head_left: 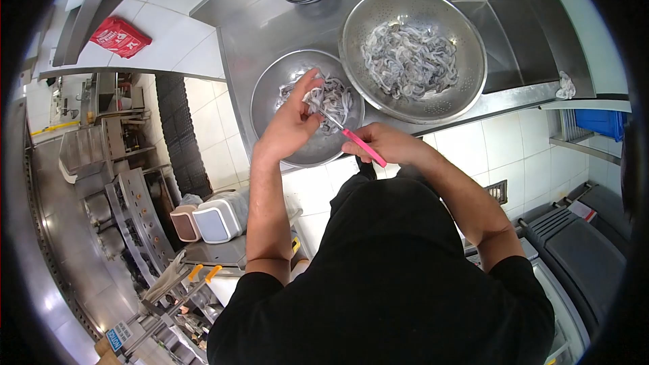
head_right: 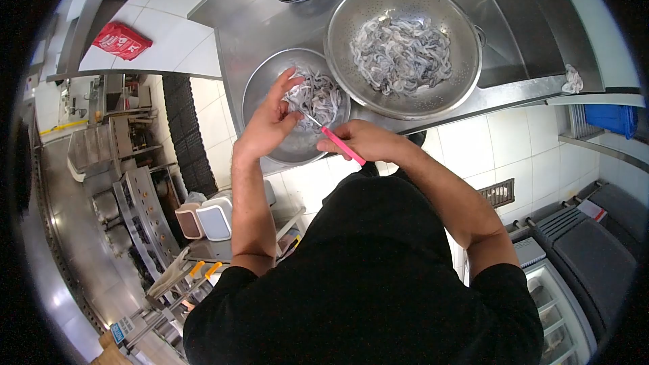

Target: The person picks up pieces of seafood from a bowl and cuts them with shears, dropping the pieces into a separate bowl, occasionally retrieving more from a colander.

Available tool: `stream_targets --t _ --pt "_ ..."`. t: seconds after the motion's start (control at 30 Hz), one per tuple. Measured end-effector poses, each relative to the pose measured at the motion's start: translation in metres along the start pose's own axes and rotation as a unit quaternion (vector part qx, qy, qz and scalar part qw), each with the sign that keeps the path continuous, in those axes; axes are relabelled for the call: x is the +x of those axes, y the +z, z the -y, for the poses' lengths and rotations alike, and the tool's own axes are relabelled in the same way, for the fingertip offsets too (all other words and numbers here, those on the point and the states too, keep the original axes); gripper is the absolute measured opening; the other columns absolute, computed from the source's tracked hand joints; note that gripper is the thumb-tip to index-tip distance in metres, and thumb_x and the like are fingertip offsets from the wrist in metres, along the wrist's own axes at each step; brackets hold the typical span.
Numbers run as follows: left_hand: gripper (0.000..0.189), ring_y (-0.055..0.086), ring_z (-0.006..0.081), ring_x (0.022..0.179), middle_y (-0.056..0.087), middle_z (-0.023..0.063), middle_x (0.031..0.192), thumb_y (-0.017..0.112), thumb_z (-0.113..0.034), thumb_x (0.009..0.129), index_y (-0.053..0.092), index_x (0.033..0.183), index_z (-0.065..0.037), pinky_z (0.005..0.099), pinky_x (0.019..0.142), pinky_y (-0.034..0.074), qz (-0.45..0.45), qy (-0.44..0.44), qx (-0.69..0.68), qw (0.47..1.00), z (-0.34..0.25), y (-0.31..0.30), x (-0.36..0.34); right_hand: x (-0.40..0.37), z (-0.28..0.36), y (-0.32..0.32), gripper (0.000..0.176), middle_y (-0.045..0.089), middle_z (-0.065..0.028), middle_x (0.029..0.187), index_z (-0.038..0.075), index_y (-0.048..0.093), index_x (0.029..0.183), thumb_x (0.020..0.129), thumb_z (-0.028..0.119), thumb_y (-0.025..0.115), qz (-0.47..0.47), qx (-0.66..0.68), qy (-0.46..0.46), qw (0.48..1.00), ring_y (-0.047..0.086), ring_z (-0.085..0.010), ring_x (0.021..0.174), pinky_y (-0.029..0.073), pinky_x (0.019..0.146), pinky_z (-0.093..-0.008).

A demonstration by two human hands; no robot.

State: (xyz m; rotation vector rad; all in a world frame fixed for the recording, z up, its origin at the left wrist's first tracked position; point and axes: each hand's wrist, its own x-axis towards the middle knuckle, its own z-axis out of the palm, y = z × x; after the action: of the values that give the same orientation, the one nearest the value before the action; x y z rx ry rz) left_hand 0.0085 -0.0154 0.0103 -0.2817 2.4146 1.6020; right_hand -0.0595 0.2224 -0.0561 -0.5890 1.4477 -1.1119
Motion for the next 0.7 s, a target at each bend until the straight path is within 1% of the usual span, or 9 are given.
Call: stream_targets --t 0.07,0.17,0.27,0.37,0.47,0.57,0.67,0.7 --pt "0.09 0.049 0.0061 0.079 0.053 0.0125 0.149 0.062 0.016 0.091 0.027 0.166 -0.017 0.0234 0.074 0.049 -0.03 0.006 -0.04 0.999 0.011 0.003 0.002 0.001 -0.004 0.002 0.061 0.058 0.0022 0.068 0.004 0.074 0.088 0.096 0.065 0.07 -0.012 0.016 0.001 1.0 0.052 -0.0092 0.063 0.042 0.058 -0.0283" --pt "0.079 0.053 0.0065 0.082 0.053 0.0087 0.141 0.064 0.013 0.093 0.034 0.16 -0.015 0.0229 0.074 0.05 -0.093 0.001 -0.12 0.988 0.015 0.011 0.004 0.009 -0.018 0.004 0.06 0.057 0.0026 0.068 0.005 0.073 0.085 0.096 0.064 0.071 -0.034 0.033 -0.021 0.999 0.052 -0.0089 0.063 0.041 0.058 -0.0284" --pt "0.067 0.057 0.0083 0.079 0.057 0.0079 0.13 0.074 0.004 0.092 0.042 0.149 -0.01 0.0255 0.07 0.051 -0.164 -0.008 -0.143 0.976 0.036 0.025 0.009 0.007 -0.014 0.005 0.061 0.055 0.0022 0.068 0.004 0.071 0.082 0.095 0.063 0.072 -0.063 0.032 -0.036 0.997 0.051 -0.0098 0.063 0.04 0.058 -0.03" --pt "0.047 0.059 0.0078 0.077 0.064 0.0045 0.114 0.076 -0.001 0.093 0.054 0.134 -0.006 0.0254 0.069 0.052 -0.241 0.004 -0.066 0.968 0.042 0.04 0.011 0.007 -0.014 0.005 0.062 0.054 0.001 0.066 0.002 0.069 0.08 0.095 0.062 0.073 -0.09 0.01 -0.04 0.995 0.049 -0.0113 0.063 0.04 0.058 -0.0323" --pt "0.03 0.063 0.0093 0.077 0.069 0.0045 0.097 0.076 -0.005 0.095 0.065 0.123 -0.003 0.0265 0.069 0.053 -0.268 -0.007 -0.008 0.963 0.038 0.05 0.011 0.011 -0.019 0.008 0.063 0.053 -0.0003 0.066 0.001 0.068 0.08 0.094 0.062 0.073 -0.109 -0.004 -0.045 0.993 0.048 -0.0124 0.063 0.04 0.058 -0.034" --pt "0.019 0.068 0.0139 0.076 0.072 0.0095 0.09 0.075 -0.008 0.096 0.073 0.113 0.0 0.0293 0.07 0.055 -0.312 0.01 0.027 0.95 0.033 0.056 0.011 0.01 -0.019 0.008 0.062 0.053 -0.0008 0.066 0.002 0.068 0.08 0.095 0.062 0.073 -0.123 -0.018 -0.042 0.991 0.048 -0.0127 0.063 0.04 0.058 -0.0345" --pt "0.02 0.071 0.021 0.077 0.073 0.0155 0.094 0.075 -0.009 0.095 0.075 0.113 -0.001 0.0335 0.071 0.056 -0.314 0.036 0.068 0.946 0.034 0.055 0.009 0.008 -0.016 0.008 0.064 0.053 -0.0013 0.066 0.002 0.068 0.08 0.095 0.064 0.07 -0.122 -0.023 -0.04 0.991 0.049 -0.013 0.064 0.041 0.059 -0.0347" --pt "0.019 0.071 0.0222 0.078 0.073 0.0156 0.094 0.075 -0.009 0.096 0.075 0.113 -0.001 0.034 0.071 0.056 -0.307 0.034 0.082 0.948 0.033 0.055 0.008 0.007 -0.014 0.008 0.065 0.054 -0.0015 0.066 0.002 0.068 0.081 0.095 0.065 0.069 -0.12 -0.022 -0.04 0.992 0.049 -0.0131 0.064 0.041 0.06 -0.0348"
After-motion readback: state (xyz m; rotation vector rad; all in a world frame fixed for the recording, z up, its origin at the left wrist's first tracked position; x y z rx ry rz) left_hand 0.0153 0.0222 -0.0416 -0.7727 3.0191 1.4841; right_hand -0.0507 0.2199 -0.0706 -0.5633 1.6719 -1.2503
